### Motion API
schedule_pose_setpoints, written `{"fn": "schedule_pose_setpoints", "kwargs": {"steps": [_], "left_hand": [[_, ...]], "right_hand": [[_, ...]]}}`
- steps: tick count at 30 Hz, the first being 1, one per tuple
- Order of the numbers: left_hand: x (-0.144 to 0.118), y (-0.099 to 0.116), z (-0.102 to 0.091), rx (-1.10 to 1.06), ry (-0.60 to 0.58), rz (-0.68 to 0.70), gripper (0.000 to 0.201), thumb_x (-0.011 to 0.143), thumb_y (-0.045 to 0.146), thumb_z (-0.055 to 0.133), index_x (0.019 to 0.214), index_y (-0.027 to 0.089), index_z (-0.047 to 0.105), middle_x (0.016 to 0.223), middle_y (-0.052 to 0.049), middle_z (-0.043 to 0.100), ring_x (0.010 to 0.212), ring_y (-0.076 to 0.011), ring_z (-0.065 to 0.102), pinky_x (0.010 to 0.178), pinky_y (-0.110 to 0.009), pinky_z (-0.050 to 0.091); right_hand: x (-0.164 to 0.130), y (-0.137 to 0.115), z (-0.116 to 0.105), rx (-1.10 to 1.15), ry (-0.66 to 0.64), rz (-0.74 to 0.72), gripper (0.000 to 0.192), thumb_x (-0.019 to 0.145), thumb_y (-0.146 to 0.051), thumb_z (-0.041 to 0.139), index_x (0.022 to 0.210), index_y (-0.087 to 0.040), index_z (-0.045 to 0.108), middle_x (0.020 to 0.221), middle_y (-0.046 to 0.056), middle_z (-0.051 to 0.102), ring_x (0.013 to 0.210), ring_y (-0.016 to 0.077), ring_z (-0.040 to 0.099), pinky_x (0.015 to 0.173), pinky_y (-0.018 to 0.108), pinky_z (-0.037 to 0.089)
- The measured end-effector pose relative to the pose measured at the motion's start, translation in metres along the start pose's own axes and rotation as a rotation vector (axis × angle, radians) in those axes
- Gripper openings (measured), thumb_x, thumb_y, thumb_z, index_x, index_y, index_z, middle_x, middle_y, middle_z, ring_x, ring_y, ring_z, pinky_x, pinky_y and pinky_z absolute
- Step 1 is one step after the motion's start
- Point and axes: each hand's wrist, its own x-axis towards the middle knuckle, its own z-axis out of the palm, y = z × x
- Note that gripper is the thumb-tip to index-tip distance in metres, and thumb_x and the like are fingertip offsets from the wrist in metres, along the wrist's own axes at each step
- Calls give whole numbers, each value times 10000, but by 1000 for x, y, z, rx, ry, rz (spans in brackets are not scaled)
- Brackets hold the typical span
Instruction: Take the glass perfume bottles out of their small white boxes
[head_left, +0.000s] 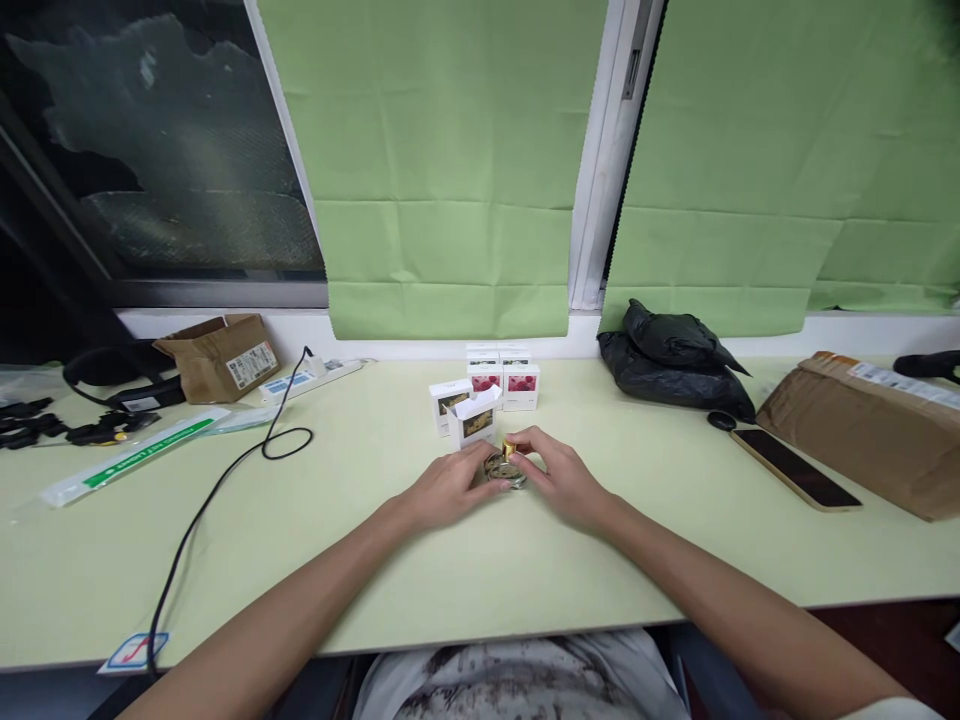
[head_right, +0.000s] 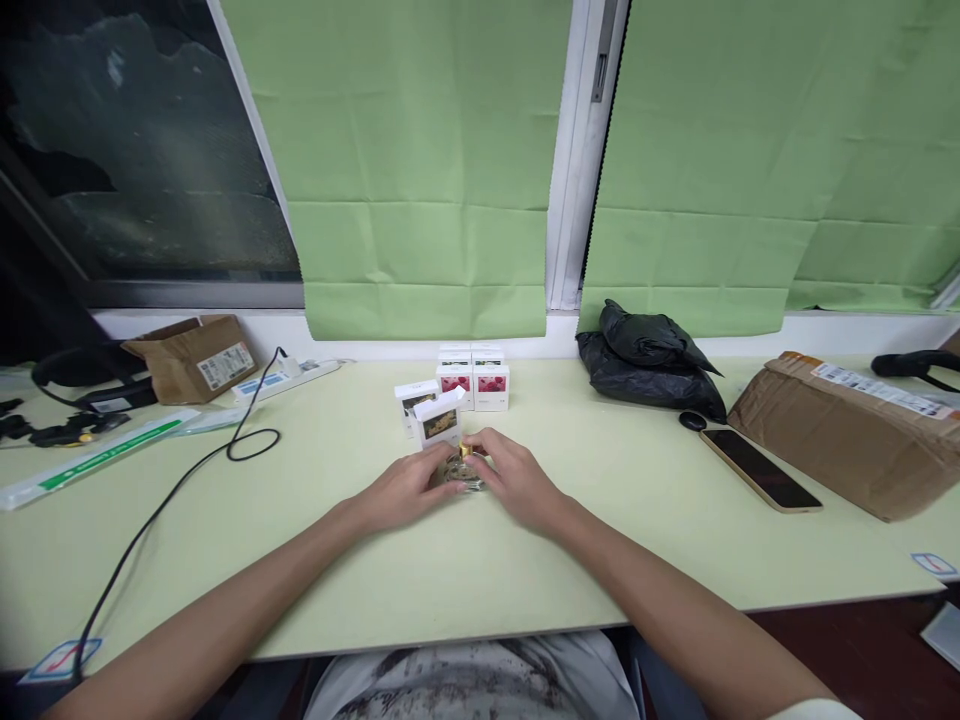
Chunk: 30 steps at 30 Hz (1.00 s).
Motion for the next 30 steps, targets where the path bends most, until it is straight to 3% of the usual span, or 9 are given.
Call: {"fn": "schedule_pose_setpoints", "kwargs": {"steps": [8,14,18,21,24,26,30], "left_hand": [[-1,5,-4,-43,48,-39,522,994,637,522,1370,276,553,1090,-40,705,799,-210,651,703,-320,480],[-2,2,-7,-41,110,-44,598,926,570,662,1425,294,482,1035,-9,670,671,-153,584,639,-289,450],[-4,-6,-5,-88,260,51,419,978,471,618,1336,277,518,947,16,609,612,-117,490,625,-276,433],[-2,-11,-5,-63,569,117,226,1001,349,590,1203,252,557,873,11,556,678,-138,503,646,-281,433],[2,-14,-9,13,852,124,294,958,317,667,1210,244,535,985,-39,555,841,-189,559,720,-326,476],[5,-16,-12,73,904,93,459,924,350,726,1309,247,498,1165,-99,550,1026,-250,569,804,-382,506],[9,-23,-13,102,807,34,696,881,456,784,1449,268,429,1428,-157,454,1319,-343,473,949,-473,510]], "right_hand": [[-2,-4,-4,57,-129,145,615,982,-432,663,1499,-302,356,1255,78,698,1155,235,682,978,405,545],[0,-4,-7,108,-173,180,524,1001,-426,633,1463,-308,416,1220,58,707,1100,226,680,938,376,532],[0,-1,-7,69,-159,148,440,1004,-406,631,1403,-298,482,1193,48,696,1072,223,657,920,357,506],[1,2,-7,-9,-146,117,323,997,-400,649,1283,-275,567,1141,45,686,1022,220,633,900,350,484],[2,4,-7,-88,-143,84,199,1007,-415,639,1112,-247,616,1052,46,671,973,220,602,850,341,463],[3,5,-7,-131,-141,62,193,1011,-431,633,1033,-239,614,985,43,657,938,223,579,830,343,449],[3,5,-8,-164,-144,41,252,977,-483,682,1026,-245,613,988,42,650,950,232,555,847,357,444]]}}
